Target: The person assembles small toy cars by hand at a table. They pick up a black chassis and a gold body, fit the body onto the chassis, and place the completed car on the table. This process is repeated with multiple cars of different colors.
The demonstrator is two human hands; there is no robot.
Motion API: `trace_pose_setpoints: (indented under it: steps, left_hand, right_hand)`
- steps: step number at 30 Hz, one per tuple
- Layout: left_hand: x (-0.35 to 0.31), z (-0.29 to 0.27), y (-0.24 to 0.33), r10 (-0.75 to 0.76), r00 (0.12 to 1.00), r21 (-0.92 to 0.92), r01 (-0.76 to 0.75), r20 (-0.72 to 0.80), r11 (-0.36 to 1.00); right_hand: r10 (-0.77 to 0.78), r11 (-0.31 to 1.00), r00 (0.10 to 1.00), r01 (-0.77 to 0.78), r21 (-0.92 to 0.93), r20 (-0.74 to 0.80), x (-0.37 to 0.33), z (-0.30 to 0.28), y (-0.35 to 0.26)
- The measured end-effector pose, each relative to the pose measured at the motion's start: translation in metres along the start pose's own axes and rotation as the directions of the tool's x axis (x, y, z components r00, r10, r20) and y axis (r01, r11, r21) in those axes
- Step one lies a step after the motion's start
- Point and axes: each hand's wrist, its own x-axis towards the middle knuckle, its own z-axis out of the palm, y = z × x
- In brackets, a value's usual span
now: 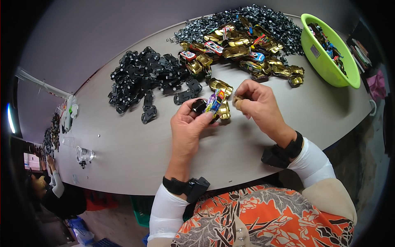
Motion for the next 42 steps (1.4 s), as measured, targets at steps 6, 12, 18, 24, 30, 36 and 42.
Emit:
trace_pose_setpoints:
  steps: [6, 12, 18, 24, 30, 36, 42]
  left_hand:
    - [-0.008, 0.012, -0.011, 0.385, 0.901, 0.477, -0.432, 0.199, 0.766]
    - [-0.009, 0.013, -0.013, 0.282, 0.946, 0.445, -0.323, 0.158, 0.835]
    - [-0.005, 0.007, -0.016, 0.298, 0.925, 0.559, -0.38, 0.236, 0.737]
    - [-0.001, 0.002, -0.006, -0.008, 0.998, -0.005, 0.008, -0.06, 1.0]
    - [-0.002, 0.004, -0.01, -0.017, 0.997, 0.026, 0.015, 0.081, 1.0]
    - [-0.002, 0.003, -0.011, -0.036, 0.985, 0.062, 0.025, 0.167, 0.998]
    - [0.0, -0.008, 0.002, -0.122, 0.986, -0.21, 0.143, 0.11, 0.967]
  right_hand:
    - [0.175, 0.981, 0.984, -0.175, 0.08, 0.016, 0.001, 0.007, 0.013]
    - [0.225, 0.956, 0.971, -0.236, 0.173, 0.083, 0.006, 0.002, 0.018]
    - [0.363, 0.898, 0.922, -0.385, 0.21, 0.138, 0.008, -0.002, 0.016]
    - [0.115, 0.989, 0.991, -0.121, 0.084, 0.071, 0.01, -0.003, 0.007]
    - [-0.047, 0.993, 0.987, 0.063, -0.101, 0.156, -0.005, 0.015, 0.008]
    - [-0.052, 0.981, 0.971, 0.093, -0.17, 0.235, -0.007, 0.015, 0.006]
    - [-0.018, 0.999, 0.994, 0.015, 0.034, 0.111, -0.005, 0.009, -0.007]
